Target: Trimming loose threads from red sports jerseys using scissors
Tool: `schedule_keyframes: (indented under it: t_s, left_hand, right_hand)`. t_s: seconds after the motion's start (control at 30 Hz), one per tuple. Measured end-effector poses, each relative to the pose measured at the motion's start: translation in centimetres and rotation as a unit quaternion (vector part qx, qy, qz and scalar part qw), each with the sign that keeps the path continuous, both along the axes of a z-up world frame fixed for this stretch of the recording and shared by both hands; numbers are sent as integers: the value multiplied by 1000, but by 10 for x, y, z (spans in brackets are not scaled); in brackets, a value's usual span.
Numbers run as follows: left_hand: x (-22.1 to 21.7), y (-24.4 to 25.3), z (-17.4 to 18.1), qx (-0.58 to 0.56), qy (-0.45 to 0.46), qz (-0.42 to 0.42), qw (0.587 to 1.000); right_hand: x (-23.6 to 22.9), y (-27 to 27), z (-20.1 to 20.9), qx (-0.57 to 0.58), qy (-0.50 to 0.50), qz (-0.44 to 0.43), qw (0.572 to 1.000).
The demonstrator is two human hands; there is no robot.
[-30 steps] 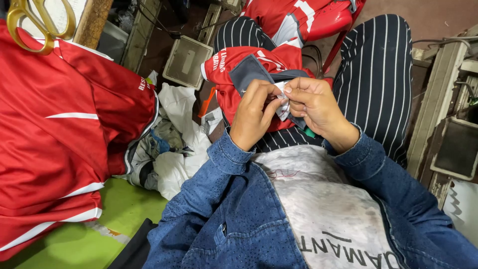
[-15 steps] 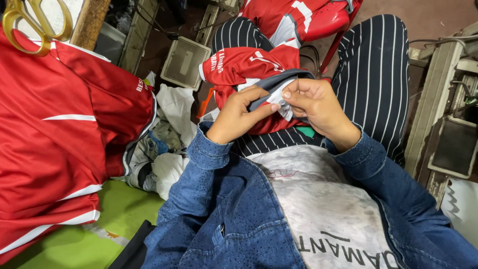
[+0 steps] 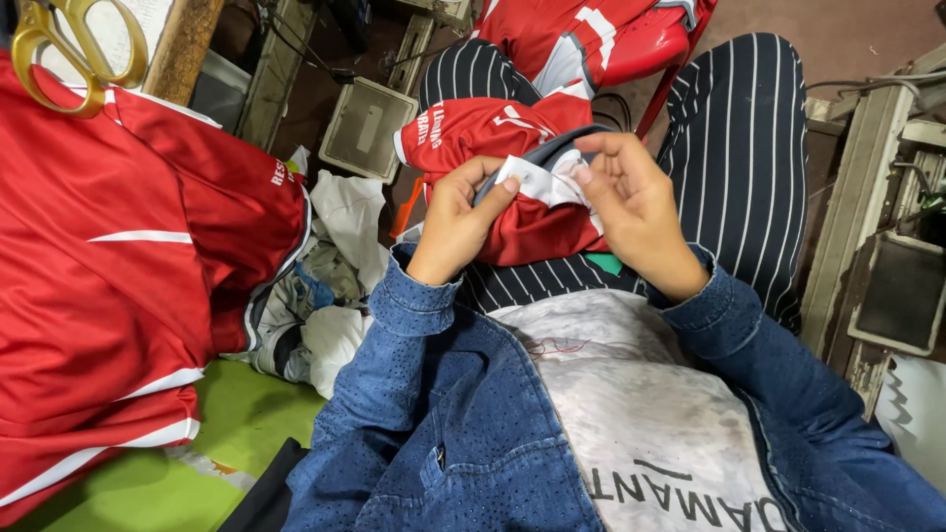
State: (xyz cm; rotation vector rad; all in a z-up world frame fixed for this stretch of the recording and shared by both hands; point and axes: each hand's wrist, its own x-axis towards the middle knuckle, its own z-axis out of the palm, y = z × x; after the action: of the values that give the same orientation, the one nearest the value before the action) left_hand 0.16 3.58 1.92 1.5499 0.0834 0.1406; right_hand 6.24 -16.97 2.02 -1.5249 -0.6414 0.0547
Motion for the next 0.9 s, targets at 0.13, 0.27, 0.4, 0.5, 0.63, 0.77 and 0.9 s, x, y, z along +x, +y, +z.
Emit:
schedule_keyframes:
  t_s: [0.13, 0.27, 0.4, 0.5, 0.63, 0.77, 0.9]
  left_hand:
    - [-1, -2, -1, -13, -6, -7, 1000]
    - [-1, -5, 1, -38, -18, -17, 999]
    - [-1, -4, -2, -46, -26, -12, 999]
    - [-1, -3, 1, -34, -31, 14, 999]
    - [0, -3, -2, -46, -29, 19, 998]
    - [0, -2, -8, -52, -24, 14, 998]
    - [1, -3, -12, -46, -25, -5, 999]
  right_hand:
    - [0, -4, 6, -15, 21, -8, 1000]
    - [2, -3, 4, -38, 13, 0, 999]
    - [3, -4, 2, -53, 5, -2, 999]
    - [1, -2, 4, -66, -23, -14, 997]
    - [9, -7, -7, -101, -70, -23, 992]
    - [14, -8, -18, -158, -98, -17, 982]
    - [20, -10, -29, -167, -88, -23, 982]
